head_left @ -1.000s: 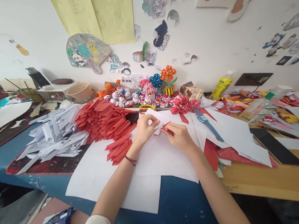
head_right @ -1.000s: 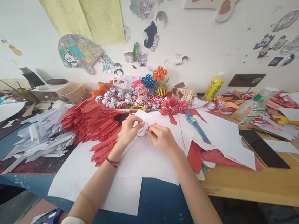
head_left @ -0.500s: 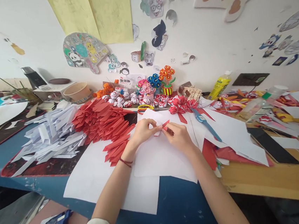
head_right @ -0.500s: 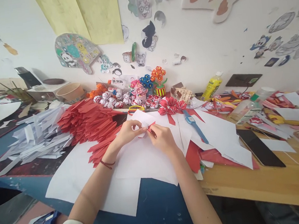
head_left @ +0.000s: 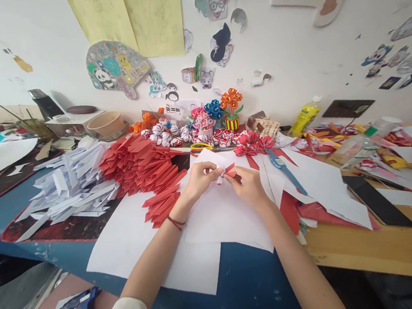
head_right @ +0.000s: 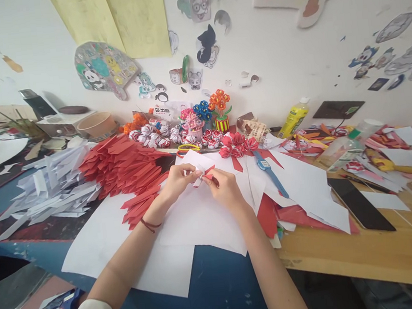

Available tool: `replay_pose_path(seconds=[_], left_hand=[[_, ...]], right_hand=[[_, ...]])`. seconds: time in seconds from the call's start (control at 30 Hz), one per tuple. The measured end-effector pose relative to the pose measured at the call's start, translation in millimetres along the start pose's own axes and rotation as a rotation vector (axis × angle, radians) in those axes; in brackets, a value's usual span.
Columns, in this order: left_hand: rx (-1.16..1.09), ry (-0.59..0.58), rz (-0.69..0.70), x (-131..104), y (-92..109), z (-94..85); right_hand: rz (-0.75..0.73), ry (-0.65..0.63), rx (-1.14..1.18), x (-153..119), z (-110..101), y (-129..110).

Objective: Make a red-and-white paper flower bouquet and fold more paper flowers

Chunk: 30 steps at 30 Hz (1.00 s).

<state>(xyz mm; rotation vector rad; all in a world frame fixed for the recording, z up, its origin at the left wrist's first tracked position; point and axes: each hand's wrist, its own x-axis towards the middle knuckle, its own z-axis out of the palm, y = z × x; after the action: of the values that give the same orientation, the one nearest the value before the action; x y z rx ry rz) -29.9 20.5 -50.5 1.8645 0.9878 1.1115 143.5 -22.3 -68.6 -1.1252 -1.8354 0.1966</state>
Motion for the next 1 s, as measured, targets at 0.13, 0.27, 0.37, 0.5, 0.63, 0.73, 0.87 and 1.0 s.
replay_pose_path(seconds=[0.13,0.27,0.37,0.5,0.63,0.73,0.87,1.0], left_hand=[[0.185,-0.005,0.046,0,0,-4.2],[0.362,-0.033,0.02,-2,1,-7.4],[0.444,-0.048,-0.008,-4,6,-6.1],[0.596,-0.014,0.009,-7,11,-1.4],[0.601,-0.018,0.053,-8,9,1.5],[0.524,-0.029,0.063,-7,8,1.4],[0.406,-0.041,0.077,-5,11,-0.9],[0.295,-0.034,0.122,-3,11,-1.1]], right_hand=[[0.093,0.073,0.0,0,1,0],[0.143,0.035,0.019,0,2,-2],[0.151,-0.012,0.031,1,3,-2],[0.156,-0.029,0.015,1,4,-1],[0.183,0.003,0.013,1,4,-2],[0.203,0.009,0.056,1,3,-3],[0.265,0.02,0.153,2,0,-4],[0.345,-0.003,0.308,3,-3,-4]])
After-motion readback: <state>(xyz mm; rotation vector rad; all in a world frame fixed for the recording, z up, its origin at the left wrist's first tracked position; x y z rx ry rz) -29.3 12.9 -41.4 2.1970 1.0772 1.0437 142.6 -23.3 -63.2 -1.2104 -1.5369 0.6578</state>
